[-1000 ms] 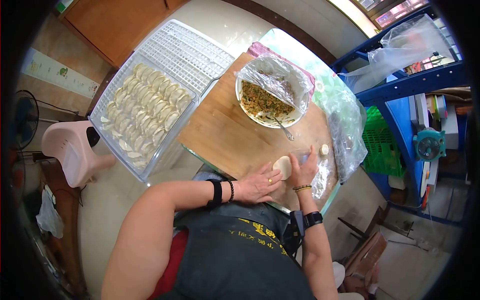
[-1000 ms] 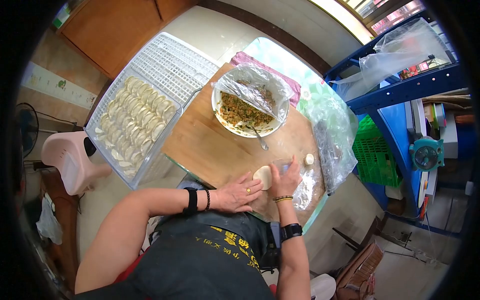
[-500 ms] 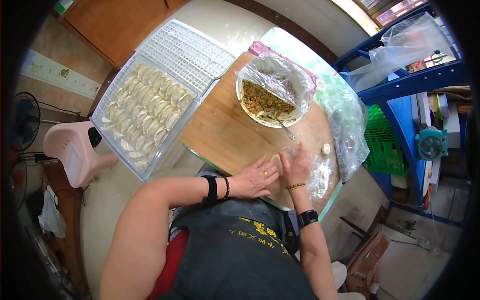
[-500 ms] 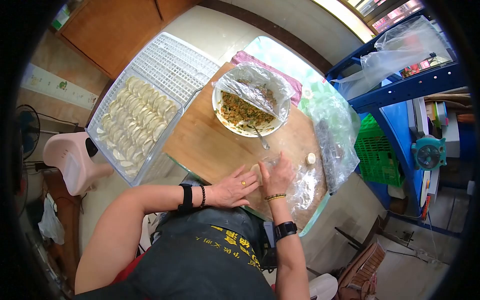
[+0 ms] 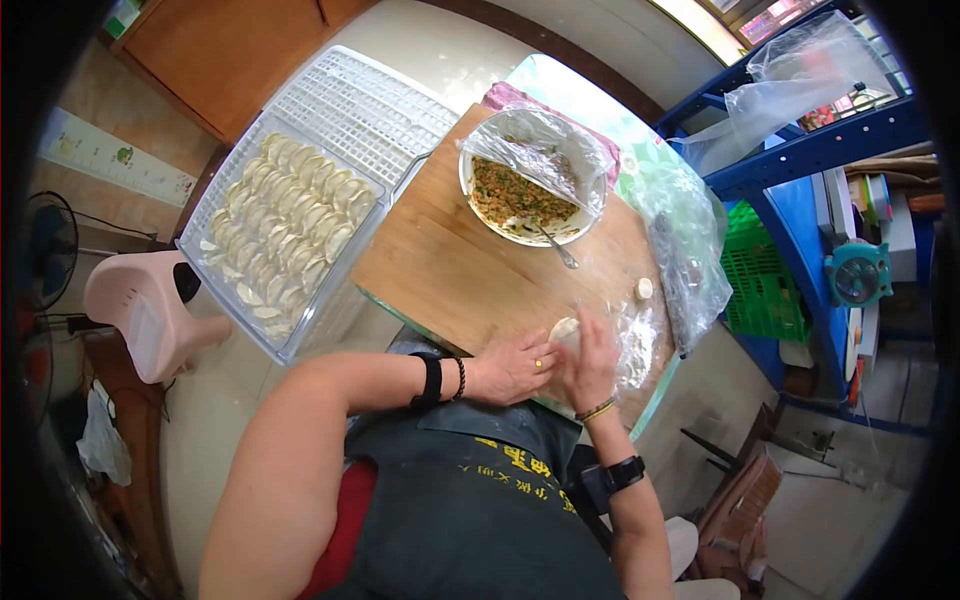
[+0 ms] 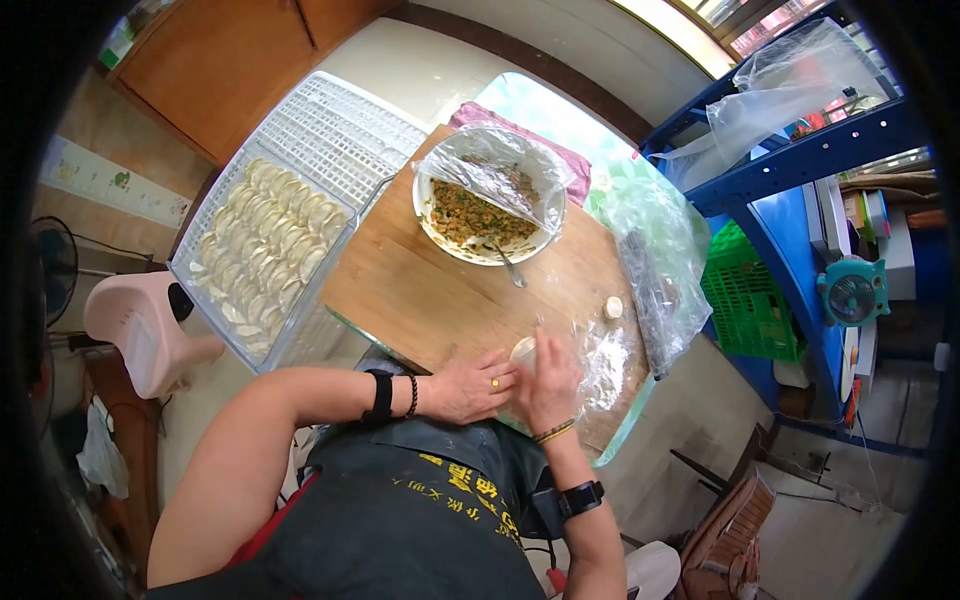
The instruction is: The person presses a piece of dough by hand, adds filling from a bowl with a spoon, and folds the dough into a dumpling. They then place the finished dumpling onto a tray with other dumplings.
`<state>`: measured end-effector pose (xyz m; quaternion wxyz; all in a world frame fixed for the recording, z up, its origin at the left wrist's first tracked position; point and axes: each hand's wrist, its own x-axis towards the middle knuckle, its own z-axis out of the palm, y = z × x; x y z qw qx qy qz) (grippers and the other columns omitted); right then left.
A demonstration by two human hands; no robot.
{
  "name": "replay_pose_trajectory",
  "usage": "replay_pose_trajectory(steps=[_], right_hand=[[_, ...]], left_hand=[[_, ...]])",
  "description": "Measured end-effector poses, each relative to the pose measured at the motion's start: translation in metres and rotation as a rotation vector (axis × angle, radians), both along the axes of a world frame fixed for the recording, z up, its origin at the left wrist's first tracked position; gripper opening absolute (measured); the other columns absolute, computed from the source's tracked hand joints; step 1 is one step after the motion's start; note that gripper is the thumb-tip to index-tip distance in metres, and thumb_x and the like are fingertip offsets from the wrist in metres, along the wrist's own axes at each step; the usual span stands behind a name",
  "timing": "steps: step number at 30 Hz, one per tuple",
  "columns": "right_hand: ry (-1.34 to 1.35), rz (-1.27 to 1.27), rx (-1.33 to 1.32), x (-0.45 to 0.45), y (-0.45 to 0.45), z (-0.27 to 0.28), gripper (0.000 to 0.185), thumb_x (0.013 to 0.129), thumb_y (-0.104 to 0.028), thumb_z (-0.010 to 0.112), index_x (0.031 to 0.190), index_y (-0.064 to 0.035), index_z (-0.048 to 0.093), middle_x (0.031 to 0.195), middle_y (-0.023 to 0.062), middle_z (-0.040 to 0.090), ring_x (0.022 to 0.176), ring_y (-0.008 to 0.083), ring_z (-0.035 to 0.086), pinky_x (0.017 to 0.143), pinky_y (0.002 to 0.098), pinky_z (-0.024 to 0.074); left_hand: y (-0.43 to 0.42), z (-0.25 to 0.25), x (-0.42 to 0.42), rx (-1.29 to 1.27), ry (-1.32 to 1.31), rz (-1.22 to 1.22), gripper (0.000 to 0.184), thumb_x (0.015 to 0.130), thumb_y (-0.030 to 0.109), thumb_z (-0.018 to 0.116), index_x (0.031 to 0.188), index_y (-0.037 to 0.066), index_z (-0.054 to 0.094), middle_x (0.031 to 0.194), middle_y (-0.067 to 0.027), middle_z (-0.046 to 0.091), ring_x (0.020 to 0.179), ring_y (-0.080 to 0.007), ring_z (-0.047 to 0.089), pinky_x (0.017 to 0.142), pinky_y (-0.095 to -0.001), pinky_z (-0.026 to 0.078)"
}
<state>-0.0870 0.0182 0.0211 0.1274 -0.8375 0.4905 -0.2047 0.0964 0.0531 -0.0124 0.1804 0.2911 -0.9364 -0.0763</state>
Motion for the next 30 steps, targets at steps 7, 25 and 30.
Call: replay_pose_trajectory(steps=[7, 25, 30], right_hand=[[0.239, -0.237, -0.138, 0.003, -0.021, -0.031, 0.077, 0.076, -0.038, 0.072, 0.136, -0.0017, 0.041, 0.118, 0.0162, 0.055, 0.107, 0.0324, 0.053, 0.091, 0.0465, 0.0366], [0.199, -0.201, -0.079, 0.013, -0.018, -0.033, 0.071, 0.079, -0.034, 0.070, 0.137, -0.0036, 0.042, 0.115, 0.0167, 0.057, 0.106, 0.0343, 0.054, 0.089, 0.0482, 0.0368], [-0.032, -0.380, 0.011, -0.002, -0.063, -0.039, 0.075, 0.077, -0.039, 0.073, 0.134, -0.0022, 0.042, 0.110, 0.0183, 0.058, 0.103, 0.0357, 0.056, 0.090, 0.0485, 0.0382]], left_hand=[[0.006, -0.001, 0.004, 0.173, 0.096, -0.036, 0.053, 0.087, 0.040, 0.056, 0.122, 0.000, 0.052, 0.129, -0.0175, 0.048, 0.130, -0.0300, 0.037, 0.112, -0.0505, 0.022], [0.007, 0.002, 0.004, 0.264, 0.106, 0.000, 0.060, 0.082, 0.046, 0.062, 0.116, -0.002, 0.053, 0.124, -0.0207, 0.049, 0.127, -0.0351, 0.038, 0.112, -0.0515, 0.023], [0.005, -0.001, 0.002, 0.118, 0.083, 0.035, 0.063, 0.082, 0.048, 0.061, 0.120, -0.001, 0.051, 0.126, -0.0202, 0.047, 0.129, -0.0352, 0.036, 0.113, -0.0534, 0.021]])
